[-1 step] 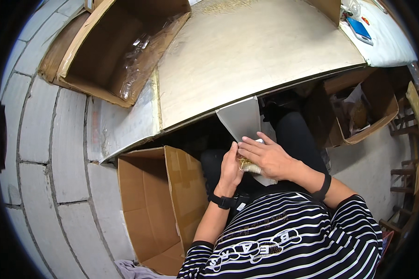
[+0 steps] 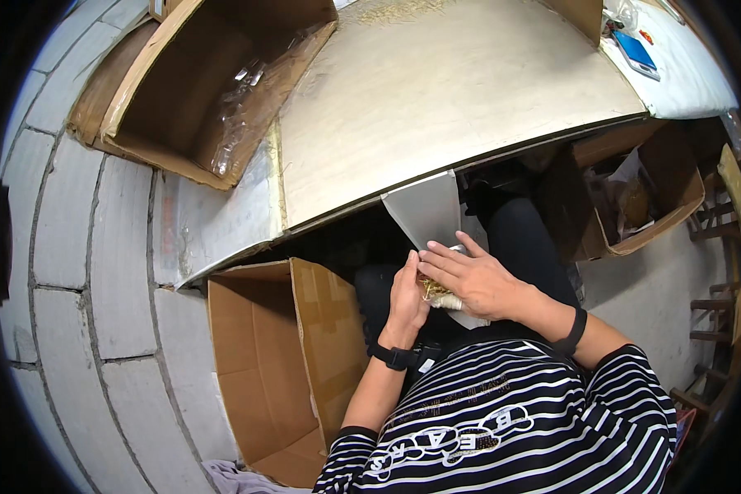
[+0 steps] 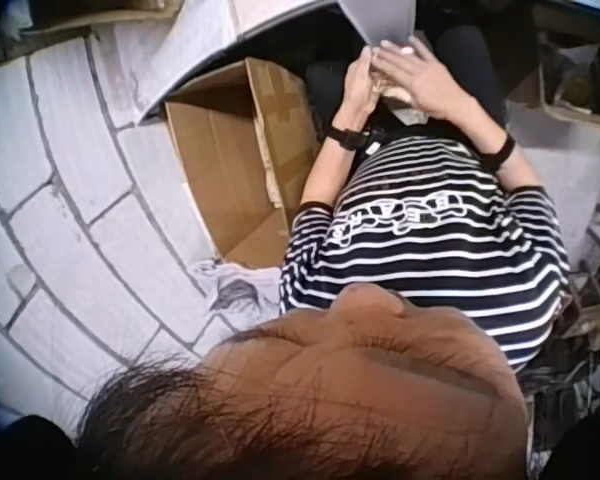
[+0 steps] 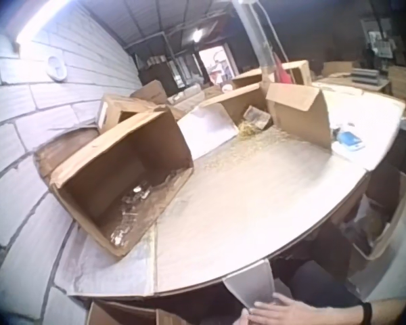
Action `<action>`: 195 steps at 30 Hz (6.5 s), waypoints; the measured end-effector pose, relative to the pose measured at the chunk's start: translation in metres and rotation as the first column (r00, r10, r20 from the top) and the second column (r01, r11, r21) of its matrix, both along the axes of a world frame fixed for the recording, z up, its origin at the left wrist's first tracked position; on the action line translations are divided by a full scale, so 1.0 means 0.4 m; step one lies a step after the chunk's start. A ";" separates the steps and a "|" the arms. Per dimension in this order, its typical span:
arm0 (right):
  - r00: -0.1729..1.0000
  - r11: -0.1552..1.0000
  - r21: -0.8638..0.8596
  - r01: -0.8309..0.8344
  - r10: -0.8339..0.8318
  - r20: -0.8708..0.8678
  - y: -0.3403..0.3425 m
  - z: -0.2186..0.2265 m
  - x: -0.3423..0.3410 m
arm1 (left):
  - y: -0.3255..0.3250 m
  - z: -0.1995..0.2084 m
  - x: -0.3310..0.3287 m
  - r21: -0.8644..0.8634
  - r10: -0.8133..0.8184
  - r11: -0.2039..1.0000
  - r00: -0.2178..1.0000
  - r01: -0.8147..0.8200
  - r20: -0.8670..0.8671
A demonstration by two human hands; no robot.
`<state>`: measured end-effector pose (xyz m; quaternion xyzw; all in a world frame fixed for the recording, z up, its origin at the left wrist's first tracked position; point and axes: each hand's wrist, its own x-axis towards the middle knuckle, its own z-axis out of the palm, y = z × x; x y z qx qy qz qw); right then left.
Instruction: The person scoops small yellow items from a table into a clear plastic container using a small scoop and places the container into a cardboard box. The person repeats this process multiple times, handling the items and containers one at a time.
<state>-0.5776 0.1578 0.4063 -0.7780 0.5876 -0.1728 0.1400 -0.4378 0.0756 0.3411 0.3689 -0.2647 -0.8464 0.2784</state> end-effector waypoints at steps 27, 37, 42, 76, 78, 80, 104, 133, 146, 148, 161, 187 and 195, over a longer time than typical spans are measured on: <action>0.980 0.992 -0.074 0.101 -0.086 0.182 0.020 0.033 -0.043 | -0.007 0.077 0.035 -0.140 -0.108 0.986 0.990 0.095 -0.088; 0.985 0.992 -0.067 -0.108 0.117 0.130 -0.025 0.031 -0.023 | -0.008 0.062 0.037 -0.208 0.024 0.978 0.998 -0.013 0.051; 0.964 0.966 -0.196 0.170 -0.122 0.236 -0.221 0.123 -0.213 | -0.053 0.040 0.124 -0.174 -0.012 0.984 0.986 0.042 0.166; 0.875 0.850 0.212 0.483 -0.458 -0.157 -0.650 0.142 -0.506 | -0.122 -0.132 0.256 -0.019 -0.111 0.993 0.986 0.114 0.127; 0.910 0.911 0.082 0.404 -0.390 -0.144 -0.550 0.099 -0.470 | -0.111 -0.127 0.236 -0.019 -0.122 0.992 0.988 0.124 0.092; 0.892 0.921 -0.243 0.304 -0.364 -0.267 -0.468 0.014 -0.393 | -0.111 -0.110 0.216 -0.054 -0.113 0.991 0.989 0.118 0.099; 0.972 0.952 -0.204 0.227 -0.207 0.112 -0.123 0.060 -0.040 | -0.037 -0.200 -0.023 0.080 -0.133 0.989 0.988 0.127 0.076; 0.963 0.967 0.101 0.233 -0.215 -0.159 -0.742 0.112 -0.274 | -0.020 -0.233 0.032 0.121 -0.097 0.989 0.993 0.088 0.068; 0.999 0.966 -0.252 0.048 -0.045 0.020 -0.212 0.040 -0.093 | -0.030 -0.225 -0.021 0.130 -0.134 0.984 0.988 0.123 0.083; 0.998 0.987 -0.160 0.015 -0.004 0.069 -0.140 0.052 -0.078 | -0.025 -0.216 -0.047 0.095 -0.049 0.995 0.995 0.041 0.084; 0.781 0.917 0.176 0.359 -0.398 0.480 0.074 -0.040 -0.120 | 0.004 -0.175 0.061 0.085 -0.331 0.941 0.943 0.327 0.030; 0.404 0.801 0.599 0.020 -0.554 0.728 0.055 -0.075 -0.029 | 0.043 0.045 -0.051 -0.367 0.199 0.917 0.977 -0.157 0.077; 0.901 0.925 0.108 0.363 -0.379 0.211 0.045 0.014 -0.042 | 0.066 0.040 -0.031 -0.289 -0.030 0.954 0.987 0.075 0.156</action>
